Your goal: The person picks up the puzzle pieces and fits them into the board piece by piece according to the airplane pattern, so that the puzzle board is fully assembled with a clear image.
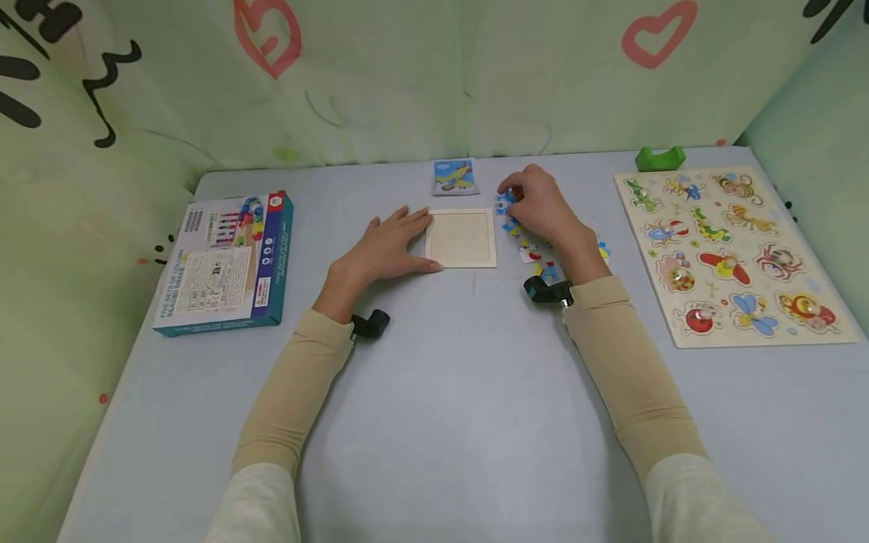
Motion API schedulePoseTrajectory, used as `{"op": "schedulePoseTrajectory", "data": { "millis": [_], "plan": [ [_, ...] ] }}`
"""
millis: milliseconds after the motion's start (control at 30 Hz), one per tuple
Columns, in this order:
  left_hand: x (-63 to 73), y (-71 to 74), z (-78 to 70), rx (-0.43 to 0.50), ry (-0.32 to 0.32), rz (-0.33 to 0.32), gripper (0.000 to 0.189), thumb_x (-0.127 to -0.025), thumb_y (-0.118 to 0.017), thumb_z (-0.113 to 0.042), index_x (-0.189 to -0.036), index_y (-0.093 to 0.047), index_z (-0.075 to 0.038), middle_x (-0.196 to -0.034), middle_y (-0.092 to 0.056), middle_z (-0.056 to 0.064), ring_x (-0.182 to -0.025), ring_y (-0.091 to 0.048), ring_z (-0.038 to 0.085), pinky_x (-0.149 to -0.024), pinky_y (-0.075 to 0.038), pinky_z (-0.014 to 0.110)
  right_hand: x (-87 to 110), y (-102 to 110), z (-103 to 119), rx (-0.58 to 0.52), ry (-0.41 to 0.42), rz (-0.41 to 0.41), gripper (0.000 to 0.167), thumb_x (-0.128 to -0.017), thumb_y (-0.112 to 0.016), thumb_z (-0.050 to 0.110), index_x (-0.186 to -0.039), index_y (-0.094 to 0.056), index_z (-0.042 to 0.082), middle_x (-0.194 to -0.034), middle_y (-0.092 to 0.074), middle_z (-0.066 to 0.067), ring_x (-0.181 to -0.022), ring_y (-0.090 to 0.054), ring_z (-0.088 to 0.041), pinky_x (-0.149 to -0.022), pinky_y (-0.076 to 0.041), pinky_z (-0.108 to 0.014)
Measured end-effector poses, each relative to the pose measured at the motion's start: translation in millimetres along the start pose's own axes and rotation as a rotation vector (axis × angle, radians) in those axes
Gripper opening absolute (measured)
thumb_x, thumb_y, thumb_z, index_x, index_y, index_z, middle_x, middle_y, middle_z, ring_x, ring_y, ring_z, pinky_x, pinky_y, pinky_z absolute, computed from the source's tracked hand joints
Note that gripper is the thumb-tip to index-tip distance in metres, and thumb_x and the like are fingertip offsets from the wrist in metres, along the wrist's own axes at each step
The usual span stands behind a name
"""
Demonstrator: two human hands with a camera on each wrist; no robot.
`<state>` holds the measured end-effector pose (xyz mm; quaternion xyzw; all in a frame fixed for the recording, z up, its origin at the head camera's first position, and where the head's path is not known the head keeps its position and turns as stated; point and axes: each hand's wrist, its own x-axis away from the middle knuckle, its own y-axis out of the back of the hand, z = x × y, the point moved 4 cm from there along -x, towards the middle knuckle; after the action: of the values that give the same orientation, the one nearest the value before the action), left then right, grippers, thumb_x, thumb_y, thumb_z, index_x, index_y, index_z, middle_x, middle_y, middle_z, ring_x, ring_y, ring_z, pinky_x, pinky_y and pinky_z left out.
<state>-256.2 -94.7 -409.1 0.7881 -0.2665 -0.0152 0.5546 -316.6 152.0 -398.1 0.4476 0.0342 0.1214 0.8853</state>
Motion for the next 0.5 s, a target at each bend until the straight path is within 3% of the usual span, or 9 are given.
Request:
{"op": "schedulePoseTrajectory", "data": {
  "millis": [267,500],
  "plan": [
    [0.4,-0.5,0.3,0.007,-0.001,-0.003,0.095,-0.087,-0.064,-0.064,-0.16,-0.021,-0.021,-0.168,-0.016,-0.007,-0.157,-0.006,0.024,-0.124,-0.006,0.059,4.4,5.4,4.3,-0.029,0.055,-0.033,0.03,-0.09,-0.05,-0.004,-0.114,-0.067,0.001,-0.102,-0.058,-0.017,-0.094,-0.049,-0.03,-0.084,-0.042,-0.04],
    [-0.7,-0.8,1.0,0.009,0.009,-0.001,0.094,-0.087,-0.064,-0.064,-0.16,-0.022,-0.022,-0.168,-0.016,-0.007,-0.157,-0.006,0.025,-0.124,-0.007,0.059,5.7,6.4,15.1,-0.112,0.1,-0.017,0.02,-0.095,-0.06,0.006,-0.113,-0.069,0.002,-0.102,-0.064,-0.014,-0.094,-0.055,-0.025,-0.086,-0.046,-0.035]
  ]
}}
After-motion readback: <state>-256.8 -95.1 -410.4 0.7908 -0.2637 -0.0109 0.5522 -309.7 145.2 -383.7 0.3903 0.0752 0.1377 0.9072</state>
